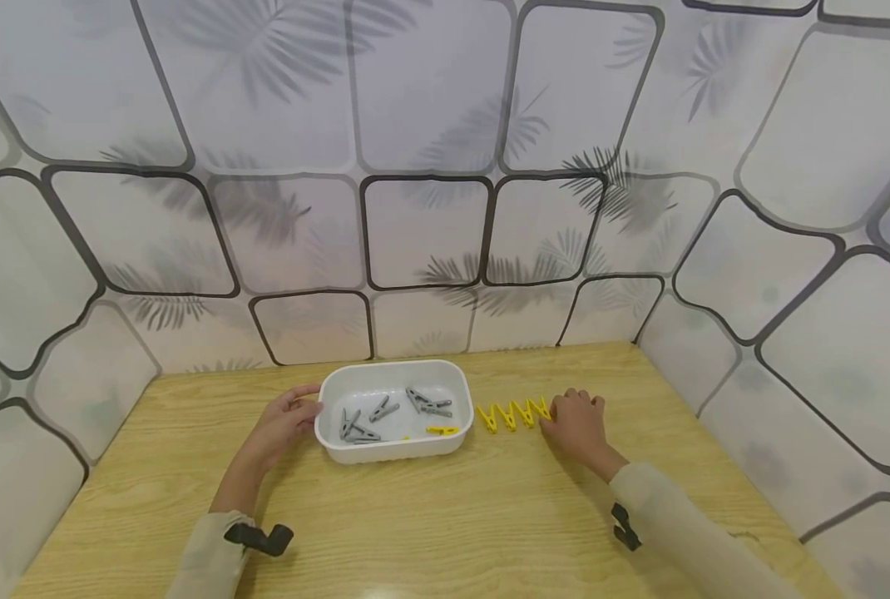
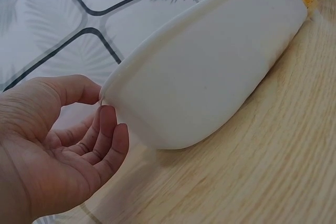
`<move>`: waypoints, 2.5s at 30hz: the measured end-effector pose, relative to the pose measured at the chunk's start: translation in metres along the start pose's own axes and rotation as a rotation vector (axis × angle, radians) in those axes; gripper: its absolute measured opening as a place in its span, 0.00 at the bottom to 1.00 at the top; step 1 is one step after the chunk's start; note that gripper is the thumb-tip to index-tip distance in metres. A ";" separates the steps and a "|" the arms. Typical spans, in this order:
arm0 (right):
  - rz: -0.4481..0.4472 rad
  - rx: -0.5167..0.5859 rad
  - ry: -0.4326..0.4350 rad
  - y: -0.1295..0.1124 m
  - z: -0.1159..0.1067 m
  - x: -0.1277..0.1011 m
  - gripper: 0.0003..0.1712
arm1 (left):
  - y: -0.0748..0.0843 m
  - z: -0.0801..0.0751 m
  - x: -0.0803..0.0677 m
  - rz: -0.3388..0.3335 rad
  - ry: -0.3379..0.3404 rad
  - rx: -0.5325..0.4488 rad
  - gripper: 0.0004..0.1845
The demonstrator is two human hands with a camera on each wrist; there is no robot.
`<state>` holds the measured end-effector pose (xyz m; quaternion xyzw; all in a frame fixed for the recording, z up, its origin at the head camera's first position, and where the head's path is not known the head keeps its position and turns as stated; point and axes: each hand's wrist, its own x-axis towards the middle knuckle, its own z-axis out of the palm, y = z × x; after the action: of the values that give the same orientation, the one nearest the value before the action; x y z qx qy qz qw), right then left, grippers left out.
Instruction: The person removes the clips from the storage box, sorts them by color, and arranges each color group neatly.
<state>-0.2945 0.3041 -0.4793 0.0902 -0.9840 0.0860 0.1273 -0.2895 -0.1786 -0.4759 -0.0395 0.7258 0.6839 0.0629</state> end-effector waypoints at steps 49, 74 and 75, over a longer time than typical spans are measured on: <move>-0.442 0.114 -0.036 -0.109 -0.044 0.057 0.17 | 0.002 0.003 -0.005 0.013 0.010 -0.024 0.25; -0.538 -0.016 -0.383 -0.139 -0.016 0.071 0.12 | 0.000 0.000 -0.002 0.040 0.003 -0.019 0.25; -0.537 -0.013 -0.382 -0.139 -0.016 0.070 0.11 | 0.000 0.000 -0.002 0.041 0.002 -0.017 0.25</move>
<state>-0.3302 0.1612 -0.4254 0.3599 -0.9318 0.0245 -0.0407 -0.2877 -0.1783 -0.4760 -0.0260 0.7206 0.6912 0.0479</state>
